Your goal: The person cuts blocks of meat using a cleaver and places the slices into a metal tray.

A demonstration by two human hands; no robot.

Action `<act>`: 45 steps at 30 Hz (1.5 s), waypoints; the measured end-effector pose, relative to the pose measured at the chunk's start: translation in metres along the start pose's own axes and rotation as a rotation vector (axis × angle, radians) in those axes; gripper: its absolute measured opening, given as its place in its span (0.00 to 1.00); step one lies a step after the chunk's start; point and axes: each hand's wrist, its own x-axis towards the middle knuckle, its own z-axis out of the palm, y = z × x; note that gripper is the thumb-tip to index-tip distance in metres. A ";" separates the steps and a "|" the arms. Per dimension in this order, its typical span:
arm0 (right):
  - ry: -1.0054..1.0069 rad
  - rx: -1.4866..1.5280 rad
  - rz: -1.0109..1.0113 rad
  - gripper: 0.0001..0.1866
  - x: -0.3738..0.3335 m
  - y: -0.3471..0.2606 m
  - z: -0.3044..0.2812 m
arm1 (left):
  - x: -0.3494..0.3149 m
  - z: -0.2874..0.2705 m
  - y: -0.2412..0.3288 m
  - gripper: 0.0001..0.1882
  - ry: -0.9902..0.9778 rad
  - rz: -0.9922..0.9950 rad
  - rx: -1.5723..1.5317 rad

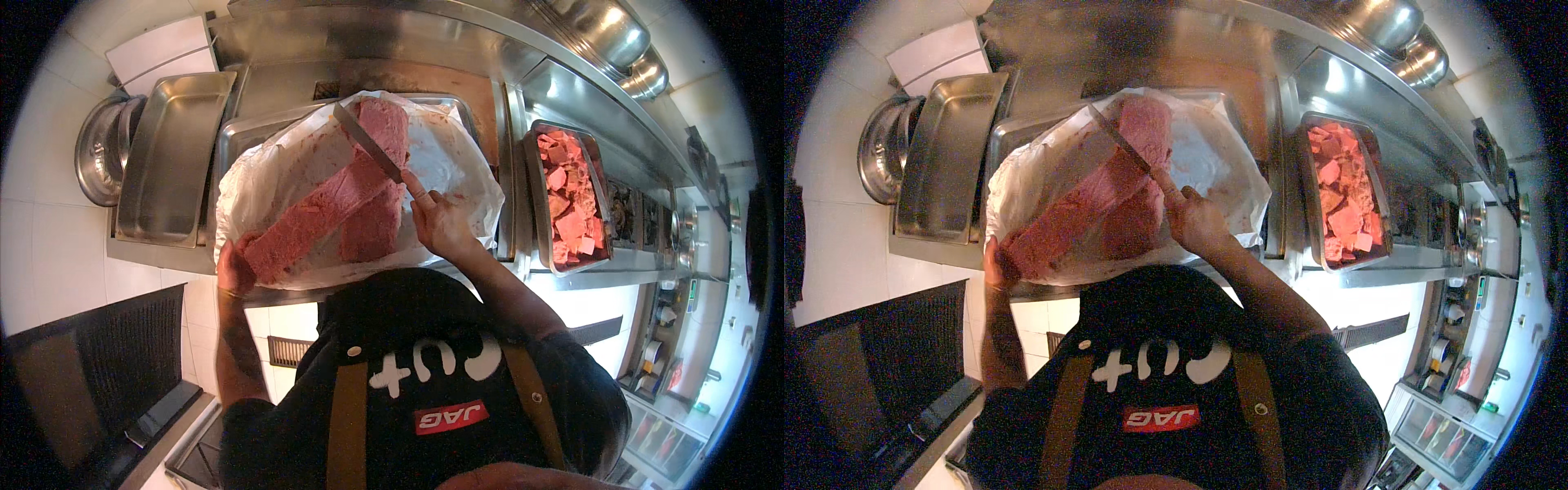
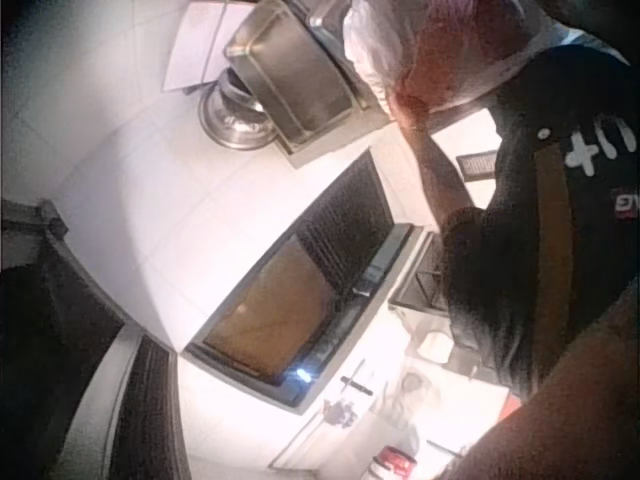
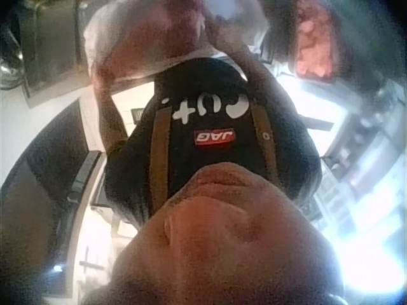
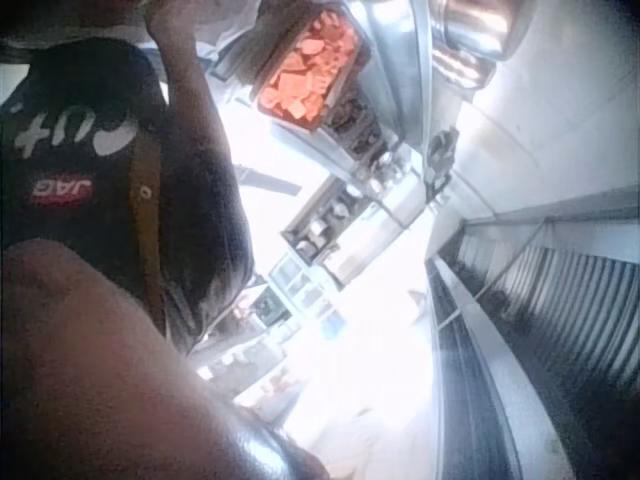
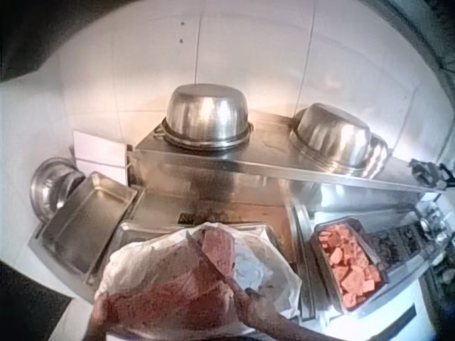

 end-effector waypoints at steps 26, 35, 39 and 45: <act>-0.051 0.292 -0.194 0.33 0.016 0.029 -0.037 | -0.036 0.097 -0.061 0.23 0.581 0.307 0.007; 0.040 0.417 -0.237 0.34 0.022 0.036 -0.005 | -0.026 0.108 -0.055 0.25 0.590 0.334 0.011; -0.097 0.388 -0.178 0.34 0.017 0.048 0.000 | -0.029 0.101 -0.060 0.25 0.593 0.322 0.010; 0.177 0.324 -0.277 0.32 0.028 -0.017 -0.124 | -0.036 0.122 -0.052 0.24 0.638 0.279 0.048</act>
